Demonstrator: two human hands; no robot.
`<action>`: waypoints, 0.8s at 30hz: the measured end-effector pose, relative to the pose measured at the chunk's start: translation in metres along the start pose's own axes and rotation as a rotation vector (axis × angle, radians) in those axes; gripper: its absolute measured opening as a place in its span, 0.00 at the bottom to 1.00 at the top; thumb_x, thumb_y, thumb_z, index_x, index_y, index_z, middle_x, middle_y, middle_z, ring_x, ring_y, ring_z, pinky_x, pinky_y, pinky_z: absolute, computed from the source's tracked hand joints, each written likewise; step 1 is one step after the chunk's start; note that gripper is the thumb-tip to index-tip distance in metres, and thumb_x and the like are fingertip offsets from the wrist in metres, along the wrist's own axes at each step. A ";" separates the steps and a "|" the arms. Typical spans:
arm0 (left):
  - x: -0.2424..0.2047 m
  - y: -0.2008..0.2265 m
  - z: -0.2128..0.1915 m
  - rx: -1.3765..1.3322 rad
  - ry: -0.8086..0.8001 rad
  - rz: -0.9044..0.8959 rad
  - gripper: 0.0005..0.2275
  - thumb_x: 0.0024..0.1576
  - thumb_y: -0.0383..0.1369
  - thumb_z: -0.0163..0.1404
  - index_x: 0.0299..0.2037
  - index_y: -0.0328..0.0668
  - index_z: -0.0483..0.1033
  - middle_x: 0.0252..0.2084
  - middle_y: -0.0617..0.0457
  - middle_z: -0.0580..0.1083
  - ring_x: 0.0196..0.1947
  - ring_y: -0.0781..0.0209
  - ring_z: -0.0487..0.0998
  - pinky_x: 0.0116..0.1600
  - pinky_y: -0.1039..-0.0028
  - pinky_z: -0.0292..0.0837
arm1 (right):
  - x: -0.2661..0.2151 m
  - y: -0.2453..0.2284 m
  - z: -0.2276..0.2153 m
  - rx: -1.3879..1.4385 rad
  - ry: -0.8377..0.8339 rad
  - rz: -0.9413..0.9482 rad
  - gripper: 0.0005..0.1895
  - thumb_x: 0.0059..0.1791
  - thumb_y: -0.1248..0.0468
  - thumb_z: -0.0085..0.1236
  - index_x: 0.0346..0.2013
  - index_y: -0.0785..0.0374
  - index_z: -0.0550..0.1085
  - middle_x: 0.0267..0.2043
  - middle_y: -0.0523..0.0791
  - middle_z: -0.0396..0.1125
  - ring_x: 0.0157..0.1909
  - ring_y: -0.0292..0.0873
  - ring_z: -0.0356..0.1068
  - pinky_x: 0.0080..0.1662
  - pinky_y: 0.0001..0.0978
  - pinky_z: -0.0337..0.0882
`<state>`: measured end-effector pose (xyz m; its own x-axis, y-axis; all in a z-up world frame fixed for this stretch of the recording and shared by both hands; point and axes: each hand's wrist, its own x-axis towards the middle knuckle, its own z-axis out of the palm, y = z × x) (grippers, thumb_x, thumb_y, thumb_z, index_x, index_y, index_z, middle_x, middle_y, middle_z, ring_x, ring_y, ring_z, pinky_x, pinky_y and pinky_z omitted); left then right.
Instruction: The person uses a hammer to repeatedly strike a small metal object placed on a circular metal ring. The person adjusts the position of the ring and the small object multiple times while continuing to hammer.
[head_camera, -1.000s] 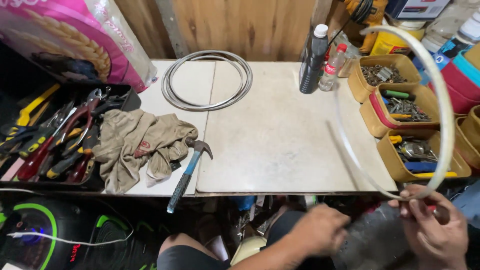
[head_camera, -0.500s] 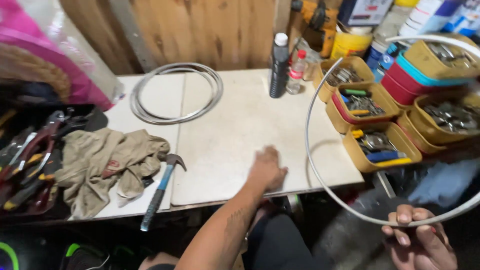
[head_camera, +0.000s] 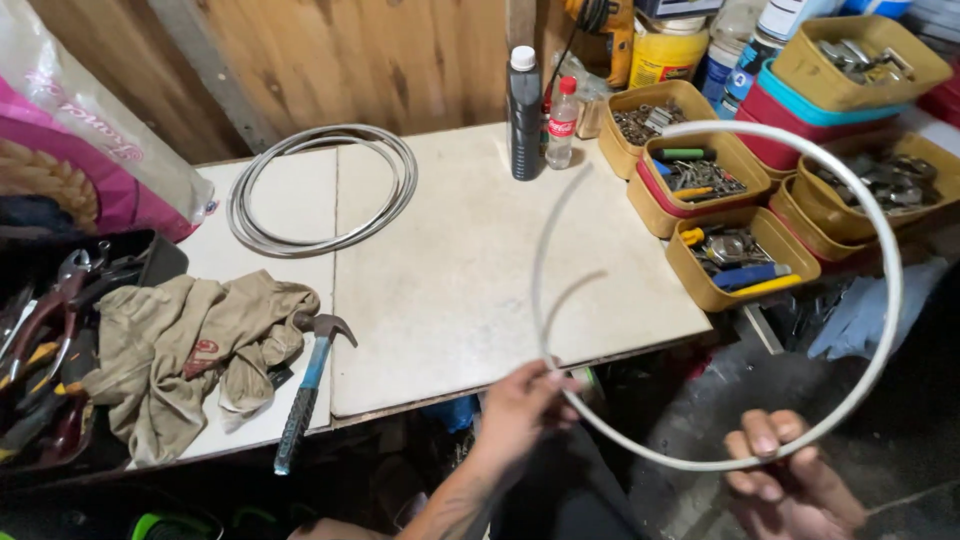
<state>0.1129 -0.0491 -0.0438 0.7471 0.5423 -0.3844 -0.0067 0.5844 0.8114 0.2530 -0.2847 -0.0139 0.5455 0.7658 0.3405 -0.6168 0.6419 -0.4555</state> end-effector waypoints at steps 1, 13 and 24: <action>-0.007 -0.004 -0.011 0.003 -0.004 -0.002 0.16 0.60 0.33 0.54 0.55 0.32 0.76 0.40 0.41 0.84 0.23 0.59 0.80 0.30 0.75 0.79 | -0.008 0.008 -0.016 -0.001 0.003 -0.005 0.08 0.56 0.68 0.55 0.48 0.67 0.70 0.41 0.48 0.59 0.31 0.39 0.55 0.37 0.29 0.63; -0.057 -0.037 -0.077 0.058 0.275 0.014 0.06 0.58 0.27 0.57 0.42 0.33 0.79 0.30 0.39 0.83 0.18 0.57 0.77 0.19 0.74 0.68 | -0.073 0.078 -0.143 -0.441 0.932 0.237 0.07 0.54 0.66 0.54 0.44 0.68 0.74 0.37 0.53 0.73 0.23 0.39 0.63 0.32 0.39 0.73; -0.056 -0.060 -0.086 0.148 0.406 -0.045 0.10 0.58 0.25 0.55 0.48 0.29 0.81 0.28 0.39 0.83 0.16 0.57 0.73 0.21 0.72 0.68 | -0.060 0.084 -0.133 -0.572 1.079 0.462 0.19 0.52 0.68 0.56 0.58 0.66 0.72 0.45 0.53 0.73 0.23 0.41 0.55 0.31 0.40 0.69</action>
<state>0.0144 -0.0622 -0.1087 0.4222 0.7292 -0.5385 0.1369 0.5360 0.8330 0.2438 -0.2825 -0.1816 0.6916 0.3221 -0.6465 -0.6871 0.0177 -0.7263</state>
